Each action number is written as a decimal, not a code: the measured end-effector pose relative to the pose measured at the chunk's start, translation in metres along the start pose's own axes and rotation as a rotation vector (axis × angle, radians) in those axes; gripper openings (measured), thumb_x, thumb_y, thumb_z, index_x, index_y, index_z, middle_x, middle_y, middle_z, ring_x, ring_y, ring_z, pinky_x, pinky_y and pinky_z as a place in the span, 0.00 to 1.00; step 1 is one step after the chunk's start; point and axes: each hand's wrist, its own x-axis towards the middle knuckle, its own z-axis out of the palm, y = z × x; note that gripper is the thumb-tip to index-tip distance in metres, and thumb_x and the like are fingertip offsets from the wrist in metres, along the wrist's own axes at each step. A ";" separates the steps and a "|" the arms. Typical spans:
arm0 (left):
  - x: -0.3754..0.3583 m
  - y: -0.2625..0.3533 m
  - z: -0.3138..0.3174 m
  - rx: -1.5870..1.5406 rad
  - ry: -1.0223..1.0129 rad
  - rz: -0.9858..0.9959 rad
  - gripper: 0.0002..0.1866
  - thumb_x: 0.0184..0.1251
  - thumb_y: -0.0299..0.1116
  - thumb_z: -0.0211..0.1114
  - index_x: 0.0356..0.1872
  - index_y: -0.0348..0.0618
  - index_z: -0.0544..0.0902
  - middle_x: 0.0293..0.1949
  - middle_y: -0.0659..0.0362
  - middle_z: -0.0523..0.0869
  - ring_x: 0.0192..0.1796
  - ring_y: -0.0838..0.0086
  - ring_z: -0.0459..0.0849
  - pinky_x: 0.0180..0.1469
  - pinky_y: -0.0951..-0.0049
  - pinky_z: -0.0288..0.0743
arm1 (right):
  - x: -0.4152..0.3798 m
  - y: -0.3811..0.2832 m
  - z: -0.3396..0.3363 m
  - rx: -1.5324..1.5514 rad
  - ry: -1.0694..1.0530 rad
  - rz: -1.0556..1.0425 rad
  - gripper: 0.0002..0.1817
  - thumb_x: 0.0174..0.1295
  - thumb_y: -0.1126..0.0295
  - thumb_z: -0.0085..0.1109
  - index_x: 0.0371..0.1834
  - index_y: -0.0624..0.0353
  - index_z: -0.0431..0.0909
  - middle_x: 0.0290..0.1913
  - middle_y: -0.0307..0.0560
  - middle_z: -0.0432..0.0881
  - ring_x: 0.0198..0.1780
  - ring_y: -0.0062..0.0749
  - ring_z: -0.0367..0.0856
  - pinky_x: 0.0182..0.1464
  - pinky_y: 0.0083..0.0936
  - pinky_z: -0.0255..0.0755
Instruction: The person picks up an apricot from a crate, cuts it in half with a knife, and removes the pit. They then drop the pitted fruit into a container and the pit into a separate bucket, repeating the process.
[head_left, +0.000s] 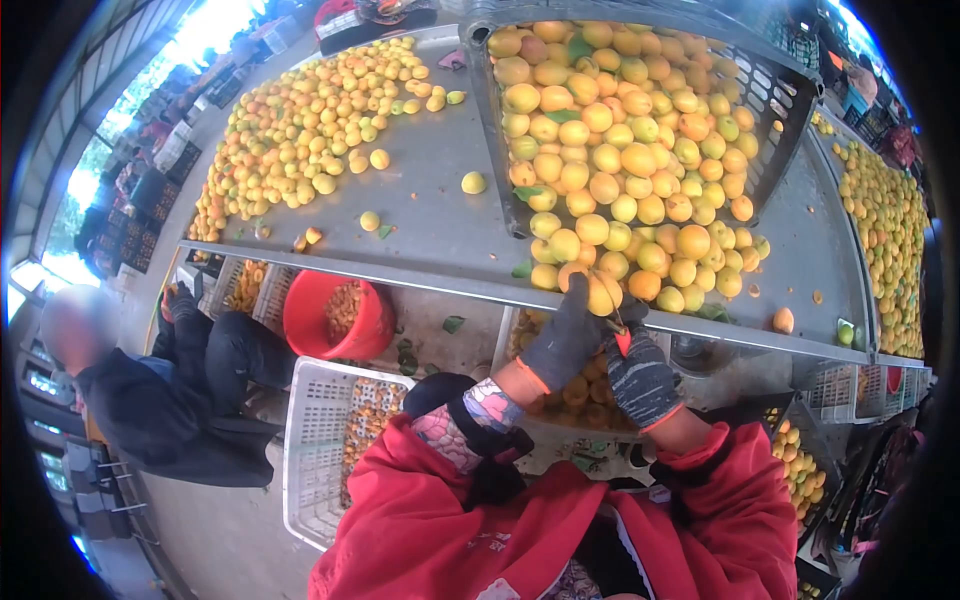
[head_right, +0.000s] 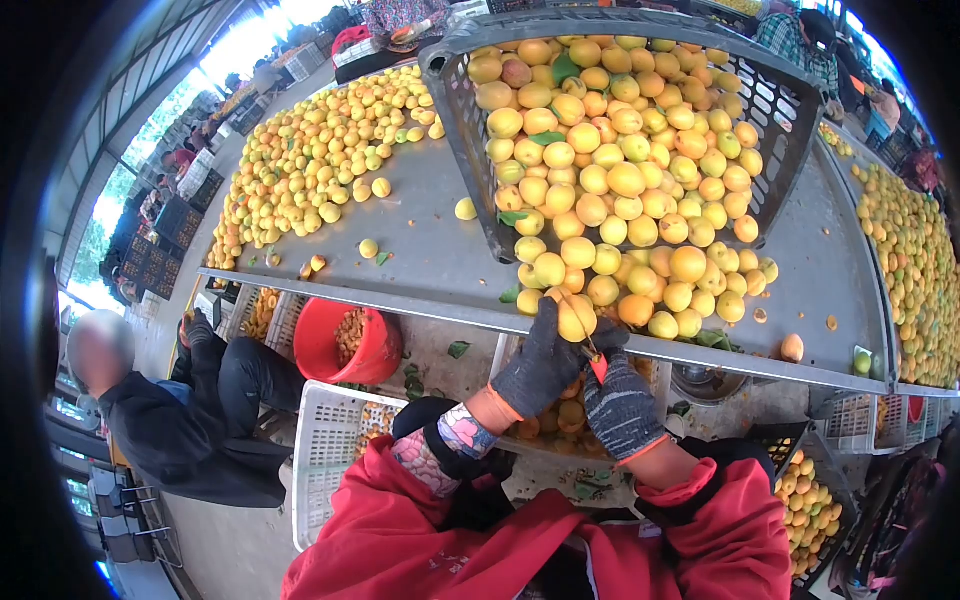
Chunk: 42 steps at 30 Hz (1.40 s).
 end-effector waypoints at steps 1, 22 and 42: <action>0.000 -0.002 -0.002 0.153 0.011 0.007 0.26 0.83 0.42 0.41 0.71 0.33 0.58 0.66 0.49 0.75 0.64 0.65 0.76 0.71 0.66 0.63 | 0.000 0.000 0.000 0.004 -0.012 0.006 0.26 0.64 0.70 0.57 0.66 0.58 0.68 0.41 0.65 0.82 0.42 0.62 0.82 0.42 0.48 0.76; -0.021 0.061 0.016 -0.055 -0.041 -0.290 0.24 0.76 0.59 0.47 0.50 0.51 0.78 0.28 0.69 0.82 0.26 0.90 0.77 0.22 0.88 0.58 | 0.018 -0.013 -0.045 0.351 -0.107 -0.128 0.29 0.61 0.59 0.70 0.59 0.66 0.74 0.48 0.51 0.84 0.49 0.38 0.83 0.52 0.31 0.75; -0.021 0.051 0.038 0.757 0.347 0.466 0.25 0.79 0.37 0.44 0.70 0.35 0.67 0.62 0.39 0.77 0.62 0.50 0.79 0.63 0.62 0.71 | 0.004 -0.011 0.024 0.839 0.087 -0.103 0.21 0.71 0.73 0.56 0.65 0.65 0.70 0.53 0.47 0.81 0.50 0.27 0.79 0.50 0.26 0.75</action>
